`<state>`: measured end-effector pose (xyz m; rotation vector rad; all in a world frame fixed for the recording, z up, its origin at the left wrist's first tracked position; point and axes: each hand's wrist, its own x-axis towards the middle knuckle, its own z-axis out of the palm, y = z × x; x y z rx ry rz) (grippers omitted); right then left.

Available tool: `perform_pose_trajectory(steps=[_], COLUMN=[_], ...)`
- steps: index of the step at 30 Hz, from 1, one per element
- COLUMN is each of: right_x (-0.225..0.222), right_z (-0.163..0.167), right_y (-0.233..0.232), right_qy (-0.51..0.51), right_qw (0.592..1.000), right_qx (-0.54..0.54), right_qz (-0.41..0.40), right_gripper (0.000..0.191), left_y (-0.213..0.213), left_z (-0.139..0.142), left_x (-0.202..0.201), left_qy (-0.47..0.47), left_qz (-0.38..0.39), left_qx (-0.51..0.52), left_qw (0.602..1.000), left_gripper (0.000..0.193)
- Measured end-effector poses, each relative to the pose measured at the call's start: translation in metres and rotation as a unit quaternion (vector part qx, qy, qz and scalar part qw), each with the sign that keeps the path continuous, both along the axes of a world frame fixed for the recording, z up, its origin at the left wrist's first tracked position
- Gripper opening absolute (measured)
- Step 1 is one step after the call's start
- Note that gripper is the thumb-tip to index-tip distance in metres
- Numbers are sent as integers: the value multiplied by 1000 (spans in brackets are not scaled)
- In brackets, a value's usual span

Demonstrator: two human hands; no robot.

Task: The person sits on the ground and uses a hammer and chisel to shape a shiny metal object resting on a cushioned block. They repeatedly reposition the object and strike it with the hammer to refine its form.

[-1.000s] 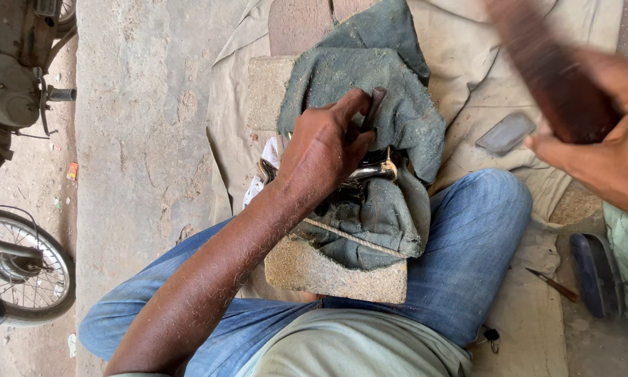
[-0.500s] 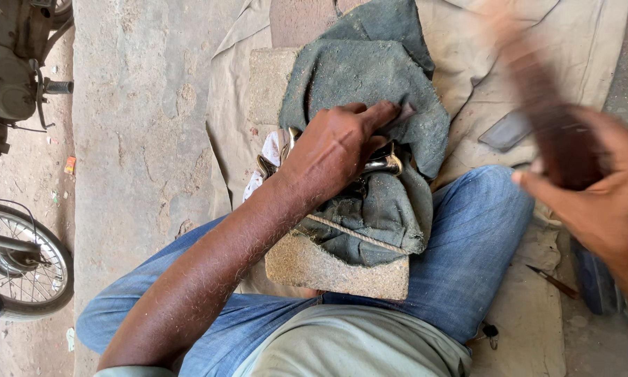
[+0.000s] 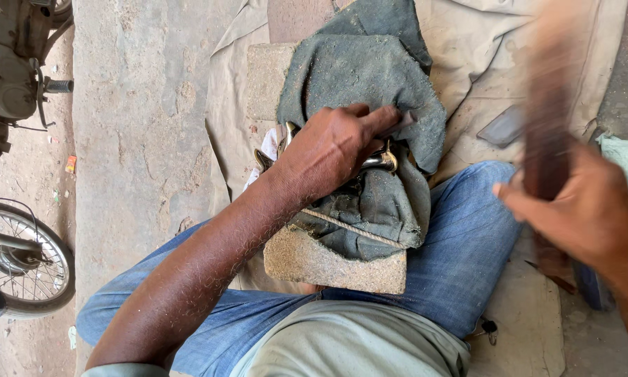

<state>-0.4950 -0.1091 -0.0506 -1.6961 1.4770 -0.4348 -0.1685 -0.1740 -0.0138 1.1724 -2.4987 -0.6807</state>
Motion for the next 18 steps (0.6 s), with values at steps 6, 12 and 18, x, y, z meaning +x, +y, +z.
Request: perform_pose_trajectory(steps=[6,12,18], right_x=[12,22,28], right_z=[6,5,-10], right_y=[6,24,42], right_qy=[17,9,-8], right_qw=[997,994,991], right_qx=[-77,-94,-109], right_qz=[-25,-57,-81], right_gripper=[28,27,29], left_y=[8,6,7], left_z=[-2,-4,-3], left_x=[7,13,19], left_qy=[-6,42,29], left_qz=[-5,-3,-47], left_qx=[-22,13,16], left_qw=[1000,999,998], left_gripper=[31,35,36])
